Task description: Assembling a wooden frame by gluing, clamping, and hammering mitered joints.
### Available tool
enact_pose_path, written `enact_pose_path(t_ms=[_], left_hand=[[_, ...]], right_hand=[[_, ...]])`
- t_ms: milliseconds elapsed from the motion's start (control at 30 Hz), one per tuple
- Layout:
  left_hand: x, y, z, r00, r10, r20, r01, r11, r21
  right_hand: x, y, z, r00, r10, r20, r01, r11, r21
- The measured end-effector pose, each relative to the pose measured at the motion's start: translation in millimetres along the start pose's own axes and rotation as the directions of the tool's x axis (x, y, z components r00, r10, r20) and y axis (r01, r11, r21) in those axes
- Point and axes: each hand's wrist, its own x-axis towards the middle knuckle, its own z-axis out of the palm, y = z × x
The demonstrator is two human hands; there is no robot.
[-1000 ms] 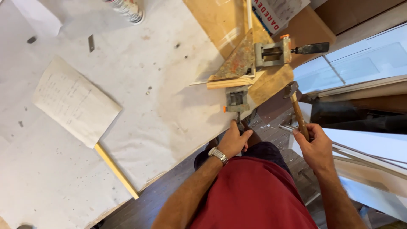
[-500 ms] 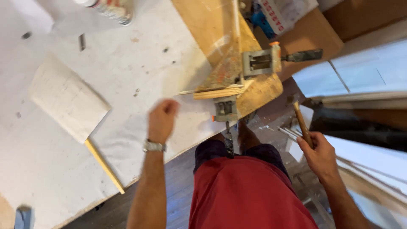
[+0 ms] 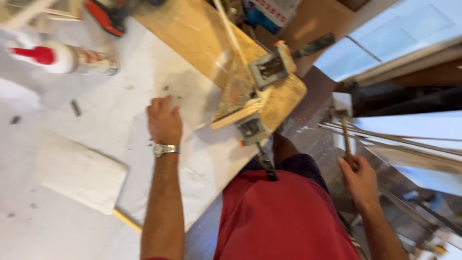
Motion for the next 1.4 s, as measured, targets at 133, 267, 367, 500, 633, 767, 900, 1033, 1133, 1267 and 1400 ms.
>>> enact_pose_path(t_ms=[133, 267, 367, 500, 633, 767, 900, 1033, 1133, 1267, 1400], left_hand=[[3, -16, -6, 0.985, 0.167, -0.036, -0.170, 0.967, -0.188], [7, -10, -11, 0.991, 0.124, 0.045, -0.110, 0.967, -0.229], [9, 5, -13, 0.984, 0.175, 0.004, -0.170, 0.962, -0.213], [13, 20, -11, 0.980, 0.196, -0.045, -0.201, 0.961, -0.190], [13, 32, -30, 0.988, 0.155, -0.018, -0.150, 0.909, -0.389], [-11, 86, -83, 0.971, 0.238, 0.005, -0.164, 0.684, -0.710], [-62, 141, -116, 0.888, 0.455, 0.070, -0.167, 0.460, -0.872], [-109, 178, -126, 0.768, 0.630, -0.115, -0.428, 0.371, -0.825], [-130, 199, -135, 0.859, 0.506, -0.075, -0.368, 0.510, -0.778], [-129, 202, -138, 0.781, 0.570, -0.256, -0.548, 0.429, -0.718], [-128, 204, -137, 0.633, 0.676, -0.377, -0.740, 0.387, -0.550]], right_hand=[[-32, -36, 12, 0.988, 0.151, 0.002, -0.151, 0.987, 0.054], [-42, -46, 21, 0.980, 0.201, 0.014, -0.201, 0.974, 0.104], [-43, -45, 25, 0.982, 0.188, 0.016, -0.189, 0.979, 0.083], [-43, -36, 29, 0.995, 0.101, 0.017, -0.101, 0.994, 0.045], [-47, -31, 24, 0.999, -0.032, -0.014, 0.033, 0.998, 0.044], [-49, -63, 21, 0.992, -0.111, 0.053, 0.103, 0.985, 0.136], [-61, -108, 29, 0.978, -0.167, 0.122, 0.144, 0.973, 0.178], [-59, -130, 29, 0.910, -0.326, 0.256, 0.308, 0.945, 0.108], [-55, -137, 33, 0.811, -0.497, 0.308, 0.344, 0.831, 0.437], [-41, -129, 29, 0.718, -0.564, 0.409, 0.322, 0.789, 0.523], [-28, -122, 23, 0.687, -0.529, 0.499, 0.262, 0.820, 0.509]])
